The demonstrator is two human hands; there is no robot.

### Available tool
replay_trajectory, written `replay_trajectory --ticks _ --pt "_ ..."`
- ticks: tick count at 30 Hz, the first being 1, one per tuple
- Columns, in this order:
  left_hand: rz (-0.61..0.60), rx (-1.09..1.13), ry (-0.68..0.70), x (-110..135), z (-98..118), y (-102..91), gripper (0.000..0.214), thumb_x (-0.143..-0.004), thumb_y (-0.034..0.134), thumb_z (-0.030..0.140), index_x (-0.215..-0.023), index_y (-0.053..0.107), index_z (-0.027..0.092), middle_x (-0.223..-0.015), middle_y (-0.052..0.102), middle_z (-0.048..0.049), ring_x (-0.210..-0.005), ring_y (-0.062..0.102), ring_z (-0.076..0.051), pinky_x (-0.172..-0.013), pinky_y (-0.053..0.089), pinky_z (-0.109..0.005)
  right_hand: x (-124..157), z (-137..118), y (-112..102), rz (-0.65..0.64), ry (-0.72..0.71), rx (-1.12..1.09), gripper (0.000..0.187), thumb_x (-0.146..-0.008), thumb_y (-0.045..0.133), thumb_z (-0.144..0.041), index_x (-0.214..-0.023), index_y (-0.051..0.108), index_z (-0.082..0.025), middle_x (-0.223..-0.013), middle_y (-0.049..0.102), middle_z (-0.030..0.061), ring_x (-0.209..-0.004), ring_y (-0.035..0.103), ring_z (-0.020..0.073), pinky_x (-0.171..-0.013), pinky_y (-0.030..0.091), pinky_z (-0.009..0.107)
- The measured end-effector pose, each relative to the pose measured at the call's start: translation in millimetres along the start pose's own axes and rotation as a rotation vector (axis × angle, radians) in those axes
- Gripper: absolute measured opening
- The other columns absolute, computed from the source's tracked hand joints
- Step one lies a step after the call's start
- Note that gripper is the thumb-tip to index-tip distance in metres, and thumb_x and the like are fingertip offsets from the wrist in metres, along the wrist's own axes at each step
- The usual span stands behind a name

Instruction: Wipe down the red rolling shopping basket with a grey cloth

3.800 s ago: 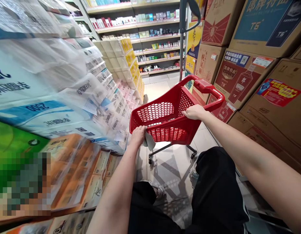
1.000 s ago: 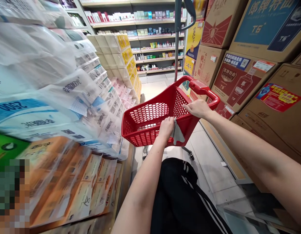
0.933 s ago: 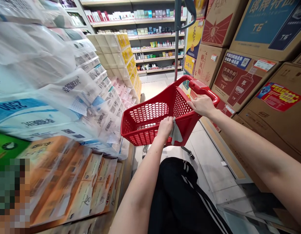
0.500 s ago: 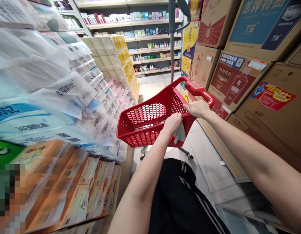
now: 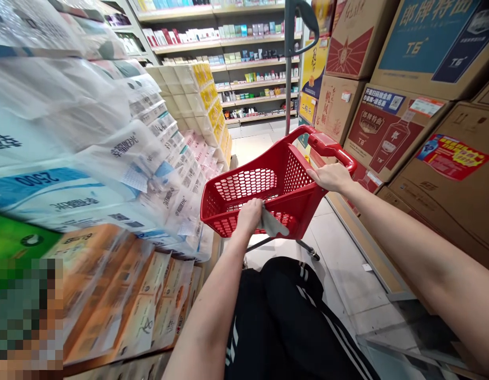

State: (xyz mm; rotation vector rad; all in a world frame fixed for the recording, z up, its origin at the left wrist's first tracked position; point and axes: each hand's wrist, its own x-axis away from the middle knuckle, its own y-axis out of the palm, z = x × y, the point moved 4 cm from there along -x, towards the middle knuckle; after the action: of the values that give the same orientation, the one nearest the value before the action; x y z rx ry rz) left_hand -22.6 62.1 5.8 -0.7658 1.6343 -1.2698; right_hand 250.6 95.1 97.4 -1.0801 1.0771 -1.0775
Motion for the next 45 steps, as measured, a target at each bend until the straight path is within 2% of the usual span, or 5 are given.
replay_trajectory --ticks 12,20,26,34,45 --pt "-0.014 -0.153 -0.188 93.8 -147.4 11.6 0.021 -0.093 0.031 0.02 -0.1 0.051 0.016 -0.093 0.057 -0.0089 -0.089 0.053 -0.022 -0.079 0.041 -0.033 -5.0 4.0 -0.9 -0.017 0.01 0.02 0.079 -0.091 0.006 -0.061 -0.094 0.072 -0.016 -0.094 0.069 0.0148 -0.089 0.064 0.0263 -0.077 0.04 0.035" --pt "-0.01 -0.153 -0.155 97.2 -128.8 6.0 0.022 -0.09 0.033 0.014 -0.098 0.053 0.015 -0.092 0.057 -0.0108 -0.089 0.053 -0.024 -0.083 0.04 -0.036 3.0 -28.8 -6.5 0.252 -0.155 0.021 0.061 -0.096 0.015 -0.046 -0.109 0.067 -0.016 -0.111 0.063 0.0154 -0.106 0.054 0.0261 -0.086 0.034 0.036" --pt "0.048 -0.052 -0.044 66.9 -72.7 3.5 0.025 -0.09 0.035 0.015 -0.109 0.051 0.015 -0.098 0.056 -0.0109 -0.093 0.051 -0.023 -0.084 0.038 -0.035 3.2 -92.5 17.0 -0.084 -0.354 0.017 0.073 -0.091 0.014 -0.061 -0.084 0.073 -0.018 -0.086 0.07 0.0118 -0.083 0.063 0.0234 -0.073 0.038 0.032" --pt "0.122 0.024 -0.032 14.4 9.3 7.0 0.023 -0.093 0.031 0.019 -0.103 0.052 0.017 -0.095 0.056 -0.0096 -0.089 0.051 -0.023 -0.08 0.038 -0.036 7.1 -99.8 17.3 -0.115 -0.323 0.03 0.077 -0.089 0.01 -0.065 -0.089 0.073 -0.02 -0.09 0.071 0.0124 -0.086 0.064 0.0248 -0.07 0.037 0.031" --pt "0.096 0.003 -0.228 108.1 -113.3 10.4 0.026 -0.09 0.033 0.018 -0.108 0.053 0.016 -0.098 0.058 -0.0109 -0.094 0.052 -0.024 -0.087 0.039 -0.036 10.2 -80.5 17.7 -0.088 -0.326 0.039 0.071 -0.09 0.016 -0.062 -0.087 0.073 -0.021 -0.087 0.071 0.0111 -0.087 0.064 0.0226 -0.071 0.036 0.029"
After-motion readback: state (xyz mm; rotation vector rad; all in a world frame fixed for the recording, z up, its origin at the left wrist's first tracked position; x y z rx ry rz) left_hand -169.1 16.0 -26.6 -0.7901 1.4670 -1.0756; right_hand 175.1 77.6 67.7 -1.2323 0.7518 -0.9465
